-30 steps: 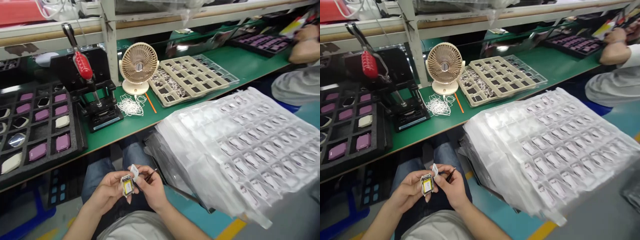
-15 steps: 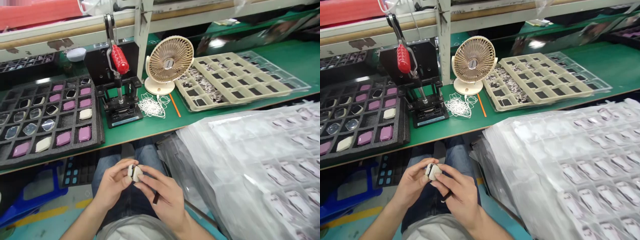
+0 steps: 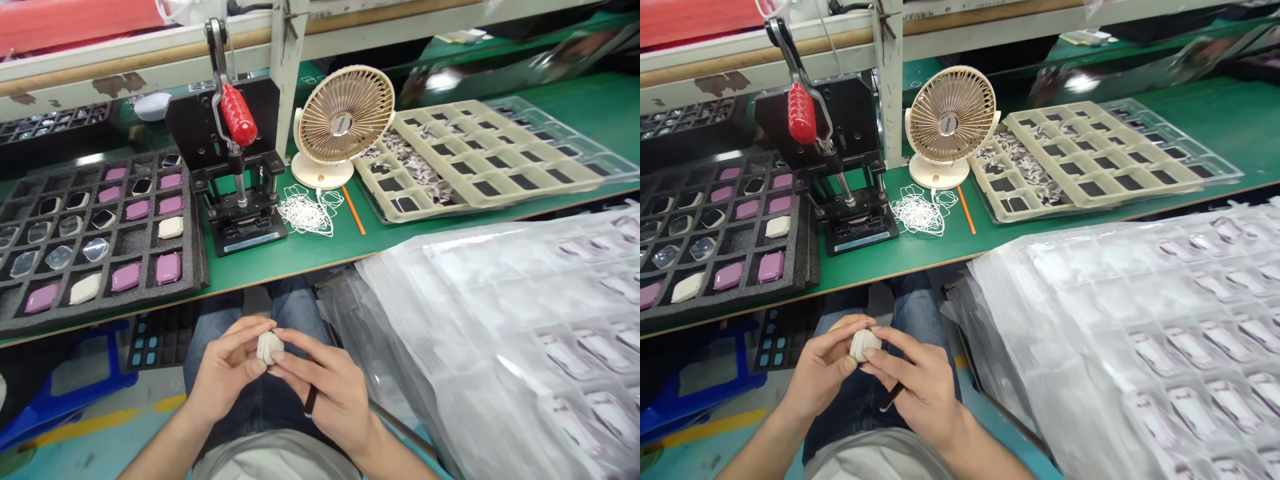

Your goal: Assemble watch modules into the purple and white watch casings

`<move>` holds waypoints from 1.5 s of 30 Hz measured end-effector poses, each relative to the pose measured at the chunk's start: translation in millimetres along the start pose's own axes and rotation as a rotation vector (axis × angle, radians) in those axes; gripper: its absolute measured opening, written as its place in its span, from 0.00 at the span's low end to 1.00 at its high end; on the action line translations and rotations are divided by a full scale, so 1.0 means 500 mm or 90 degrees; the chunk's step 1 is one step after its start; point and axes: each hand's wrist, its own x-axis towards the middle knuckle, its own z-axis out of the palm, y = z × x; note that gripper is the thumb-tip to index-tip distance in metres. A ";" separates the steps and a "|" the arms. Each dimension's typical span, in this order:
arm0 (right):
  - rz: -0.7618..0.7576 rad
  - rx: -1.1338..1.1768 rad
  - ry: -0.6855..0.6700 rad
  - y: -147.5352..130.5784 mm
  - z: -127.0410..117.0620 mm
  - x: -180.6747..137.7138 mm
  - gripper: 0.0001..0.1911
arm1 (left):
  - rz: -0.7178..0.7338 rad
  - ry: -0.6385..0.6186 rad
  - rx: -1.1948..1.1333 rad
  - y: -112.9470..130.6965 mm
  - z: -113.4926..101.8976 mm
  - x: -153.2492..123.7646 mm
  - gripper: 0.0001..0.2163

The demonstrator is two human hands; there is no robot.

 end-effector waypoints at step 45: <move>-0.072 0.002 0.186 0.009 -0.027 0.418 0.18 | 0.452 0.163 0.764 0.107 -0.014 0.227 0.12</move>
